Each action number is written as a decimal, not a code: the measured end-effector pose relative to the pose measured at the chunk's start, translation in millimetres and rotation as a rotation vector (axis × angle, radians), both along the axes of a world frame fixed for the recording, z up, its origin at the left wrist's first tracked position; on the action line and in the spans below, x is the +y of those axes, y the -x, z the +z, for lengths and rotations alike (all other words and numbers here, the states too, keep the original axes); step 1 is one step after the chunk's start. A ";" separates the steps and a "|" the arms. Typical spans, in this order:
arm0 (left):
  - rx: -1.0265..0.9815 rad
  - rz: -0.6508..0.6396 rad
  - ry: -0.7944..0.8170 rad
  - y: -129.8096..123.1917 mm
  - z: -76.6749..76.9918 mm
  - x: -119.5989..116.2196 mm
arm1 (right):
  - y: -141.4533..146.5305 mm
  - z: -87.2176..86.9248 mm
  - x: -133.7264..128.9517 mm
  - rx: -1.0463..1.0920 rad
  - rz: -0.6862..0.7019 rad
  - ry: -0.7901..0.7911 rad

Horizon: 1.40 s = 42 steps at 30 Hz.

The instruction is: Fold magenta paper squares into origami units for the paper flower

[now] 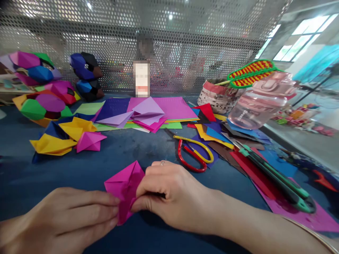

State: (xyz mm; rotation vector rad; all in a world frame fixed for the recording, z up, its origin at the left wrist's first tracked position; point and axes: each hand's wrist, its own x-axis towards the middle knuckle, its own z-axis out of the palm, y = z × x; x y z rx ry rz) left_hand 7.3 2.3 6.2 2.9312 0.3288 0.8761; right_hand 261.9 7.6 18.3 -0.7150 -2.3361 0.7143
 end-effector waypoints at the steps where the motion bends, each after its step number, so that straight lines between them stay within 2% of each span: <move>1: 0.013 -0.012 0.004 -0.5 2.0 1.1 | 2.3 -1.3 -0.8 0.003 -0.039 0.023; 5: 0.048 -0.031 0.065 -1.4 5.5 1.0 | 10.8 -7.7 -2.2 -0.019 -0.164 0.022; 11: 0.054 0.029 0.112 -1.2 2.3 -1.5 | 19.5 -12.0 -1.0 -0.135 -0.212 -0.051; 15: -0.001 0.011 0.059 1.4 0.9 0.8 | 20.4 -11.0 -0.9 -0.170 -0.217 -0.047; 23: 0.032 0.050 -0.037 -4.1 2.3 2.6 | 19.2 -11.6 -1.5 -0.188 -0.199 -0.058; 31: 0.112 0.062 -0.173 -6.8 -5.8 -1.9 | 17.9 -9.9 -1.5 -0.232 -0.284 -0.037; 37: 0.130 0.070 -0.169 -0.3 -15.3 -6.1 | 16.5 -10.5 -1.7 -0.258 -0.280 -0.030; 42: 0.128 0.039 -0.189 -1.7 -14.1 -2.6 | 15.5 -9.5 -1.6 -0.306 -0.368 -0.036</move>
